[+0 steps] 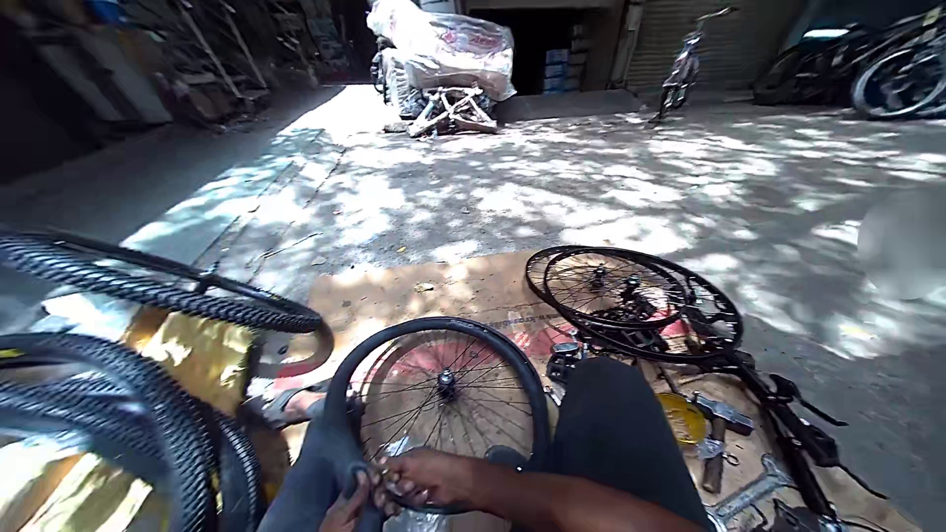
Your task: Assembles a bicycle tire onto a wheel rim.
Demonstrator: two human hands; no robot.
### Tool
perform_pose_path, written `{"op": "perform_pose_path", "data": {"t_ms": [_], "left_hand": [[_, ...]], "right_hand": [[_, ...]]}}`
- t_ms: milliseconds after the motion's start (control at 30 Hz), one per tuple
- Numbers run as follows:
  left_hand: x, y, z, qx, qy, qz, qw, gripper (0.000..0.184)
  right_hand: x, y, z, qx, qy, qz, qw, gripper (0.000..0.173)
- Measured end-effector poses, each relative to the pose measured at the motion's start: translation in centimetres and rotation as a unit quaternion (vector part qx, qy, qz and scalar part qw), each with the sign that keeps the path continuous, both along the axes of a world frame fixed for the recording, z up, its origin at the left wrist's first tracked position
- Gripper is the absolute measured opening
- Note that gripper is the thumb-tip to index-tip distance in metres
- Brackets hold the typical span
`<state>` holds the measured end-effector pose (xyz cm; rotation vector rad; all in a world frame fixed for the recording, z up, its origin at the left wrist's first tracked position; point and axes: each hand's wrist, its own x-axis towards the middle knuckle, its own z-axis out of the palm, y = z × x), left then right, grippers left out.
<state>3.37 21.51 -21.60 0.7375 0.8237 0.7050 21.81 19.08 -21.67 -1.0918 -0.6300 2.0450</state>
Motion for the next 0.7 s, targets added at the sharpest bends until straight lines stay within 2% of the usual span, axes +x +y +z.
{"op": "perform_pose_path", "data": {"t_ms": [67, 133, 267, 367, 433, 533, 633, 700], "left_hand": [[-0.1, 0.7, 0.0, -0.024, -0.042, 0.018, 0.999, 0.03], [-0.7, 0.5, -0.1, -0.045, -0.065, 0.027, 0.997, 0.032], [-1.7, 0.6, -0.1, -0.075, -0.021, 0.022, 0.997, 0.034], [-2.7, 1.5, 0.0, -0.086, -0.014, -0.013, 0.996, 0.035], [-3.6, 2.8, 0.3, -0.076, 0.043, -0.016, 0.996, 0.032], [-6.5, 6.7, 2.4, -0.084, 0.138, -0.015, 0.987, 0.025], [-9.8, 10.7, 5.1, -0.083, 0.181, 0.021, 0.98, 0.031], [-10.6, 12.4, 5.3, -0.081, 0.183, 0.034, 0.979, 0.033]], "right_hand": [[-0.4, 0.8, 0.0, -0.005, 0.032, 0.002, 0.999, 0.033], [-1.0, 0.9, 0.1, -0.022, 0.018, 0.008, 1.0, 0.035], [-2.1, 1.0, -1.5, -0.039, -0.079, 0.034, 0.996, 0.04], [-2.5, 1.1, -2.4, 0.01, -0.168, 0.051, 0.984, 0.054], [-1.7, 1.3, -3.2, 0.098, -0.304, 0.111, 0.941, 0.06], [0.1, 0.7, -5.4, 0.207, -0.48, 0.221, 0.823, 0.054], [0.9, -1.4, -6.3, 0.235, -0.571, 0.327, 0.715, 0.065], [1.2, -2.4, -6.8, 0.225, -0.588, 0.366, 0.685, 0.06]]}}
